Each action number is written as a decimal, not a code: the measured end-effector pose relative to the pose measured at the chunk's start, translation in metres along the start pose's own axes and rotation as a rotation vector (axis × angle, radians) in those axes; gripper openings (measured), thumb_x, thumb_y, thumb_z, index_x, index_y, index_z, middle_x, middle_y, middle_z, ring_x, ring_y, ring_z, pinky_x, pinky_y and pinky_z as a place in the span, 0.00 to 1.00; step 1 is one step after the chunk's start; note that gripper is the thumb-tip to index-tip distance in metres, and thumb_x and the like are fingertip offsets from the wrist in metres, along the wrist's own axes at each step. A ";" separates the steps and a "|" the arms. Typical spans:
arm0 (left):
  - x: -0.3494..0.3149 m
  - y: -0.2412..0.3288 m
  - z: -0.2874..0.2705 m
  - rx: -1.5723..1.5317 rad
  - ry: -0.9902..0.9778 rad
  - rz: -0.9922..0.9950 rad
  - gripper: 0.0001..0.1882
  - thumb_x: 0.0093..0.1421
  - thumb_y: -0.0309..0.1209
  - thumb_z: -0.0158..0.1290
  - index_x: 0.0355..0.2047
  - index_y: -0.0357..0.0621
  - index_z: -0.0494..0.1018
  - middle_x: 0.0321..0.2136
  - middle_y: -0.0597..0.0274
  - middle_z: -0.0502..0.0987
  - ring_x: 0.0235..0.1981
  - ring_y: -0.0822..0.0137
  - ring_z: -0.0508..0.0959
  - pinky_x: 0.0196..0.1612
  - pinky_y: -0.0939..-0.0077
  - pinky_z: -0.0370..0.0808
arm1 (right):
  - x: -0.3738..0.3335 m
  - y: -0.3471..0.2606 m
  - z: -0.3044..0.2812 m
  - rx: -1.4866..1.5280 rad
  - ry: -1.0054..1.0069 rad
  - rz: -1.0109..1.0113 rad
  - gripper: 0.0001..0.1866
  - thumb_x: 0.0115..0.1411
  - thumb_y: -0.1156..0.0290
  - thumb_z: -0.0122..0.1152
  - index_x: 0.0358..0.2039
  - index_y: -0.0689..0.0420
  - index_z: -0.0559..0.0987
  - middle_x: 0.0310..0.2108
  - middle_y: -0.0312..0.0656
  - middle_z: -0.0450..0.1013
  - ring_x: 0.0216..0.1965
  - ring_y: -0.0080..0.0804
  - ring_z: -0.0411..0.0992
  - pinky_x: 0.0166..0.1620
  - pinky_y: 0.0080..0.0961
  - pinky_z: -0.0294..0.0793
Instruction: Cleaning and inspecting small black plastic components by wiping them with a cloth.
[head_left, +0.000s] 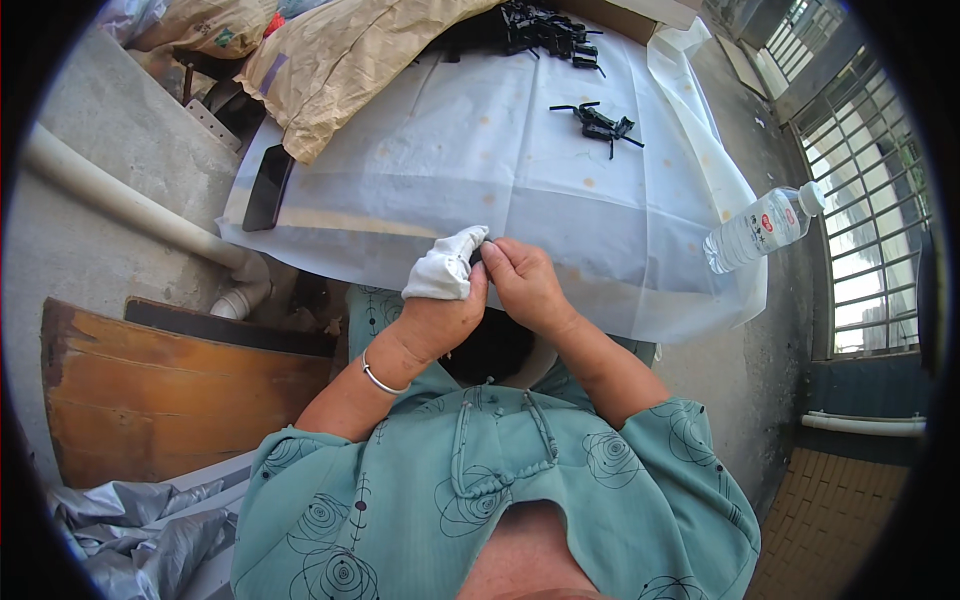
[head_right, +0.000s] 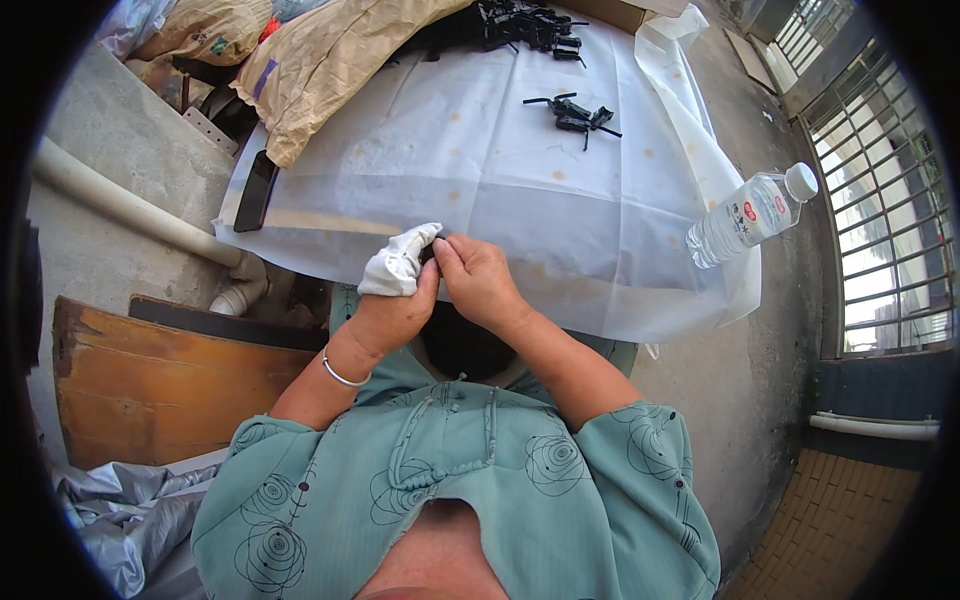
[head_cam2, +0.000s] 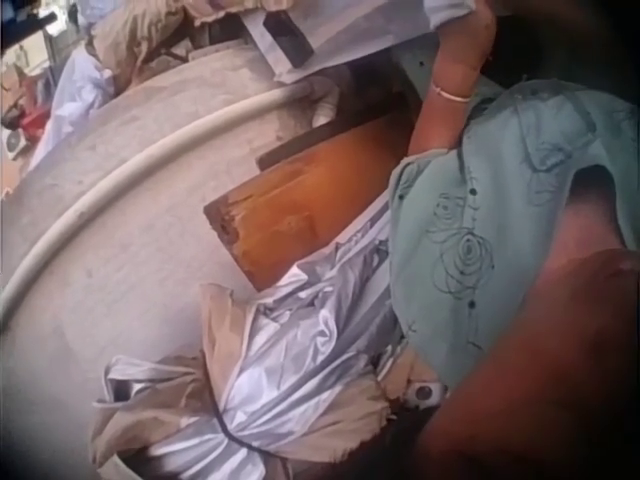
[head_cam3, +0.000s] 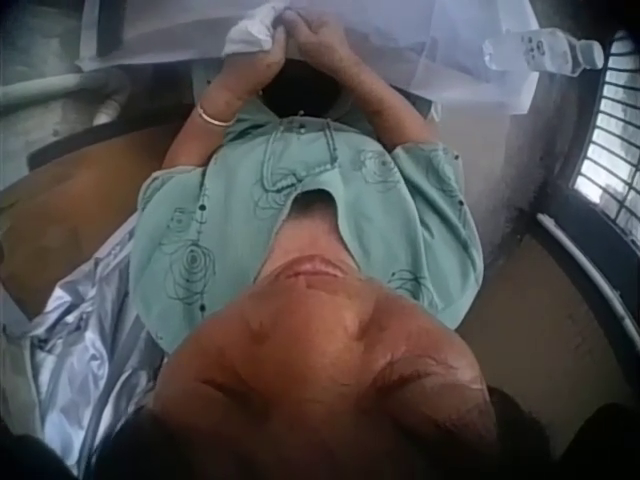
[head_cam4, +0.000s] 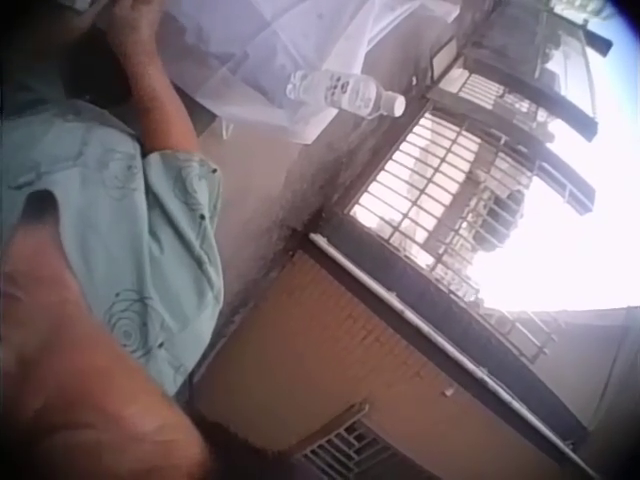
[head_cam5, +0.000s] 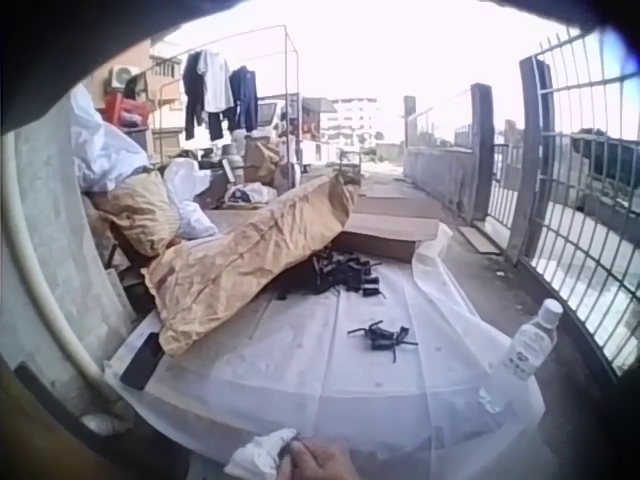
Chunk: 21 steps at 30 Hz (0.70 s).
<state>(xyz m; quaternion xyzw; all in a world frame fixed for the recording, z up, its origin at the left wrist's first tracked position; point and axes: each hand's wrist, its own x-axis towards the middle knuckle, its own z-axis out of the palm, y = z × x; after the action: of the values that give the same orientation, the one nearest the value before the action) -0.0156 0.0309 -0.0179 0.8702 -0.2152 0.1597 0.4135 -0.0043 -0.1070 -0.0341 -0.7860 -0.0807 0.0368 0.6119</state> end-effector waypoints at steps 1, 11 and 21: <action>0.001 0.000 0.001 -0.001 0.000 0.000 0.17 0.51 0.21 0.50 0.43 0.34 0.68 0.34 0.48 0.74 0.34 0.56 0.76 0.39 0.71 0.73 | 0.000 -0.003 -0.003 0.078 -0.043 0.009 0.12 0.62 0.68 0.48 0.25 0.62 0.73 0.18 0.31 0.64 0.23 0.18 0.59 0.27 0.20 0.63; 0.016 0.006 -0.017 -0.851 -0.096 -0.456 0.15 0.62 0.23 0.40 0.50 0.40 0.60 0.30 0.68 0.69 0.22 0.82 0.63 0.24 0.89 0.63 | 0.001 -0.012 -0.038 -0.234 -0.152 -0.331 0.07 0.55 0.71 0.58 0.31 0.61 0.76 0.20 0.39 0.70 0.21 0.24 0.65 0.28 0.22 0.67; 0.020 0.010 -0.027 -0.756 -0.365 -0.358 0.20 0.58 0.29 0.42 0.50 0.38 0.59 0.28 0.69 0.66 0.22 0.82 0.62 0.24 0.88 0.62 | -0.004 -0.025 -0.030 0.172 -0.147 -0.115 0.07 0.51 0.73 0.65 0.26 0.58 0.74 0.17 0.25 0.58 0.20 0.11 0.53 0.23 0.11 0.55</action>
<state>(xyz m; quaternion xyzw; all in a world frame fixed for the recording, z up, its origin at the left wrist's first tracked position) -0.0064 0.0417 0.0144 0.6956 -0.1738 -0.1602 0.6784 -0.0059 -0.1307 -0.0024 -0.7200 -0.1666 0.0658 0.6704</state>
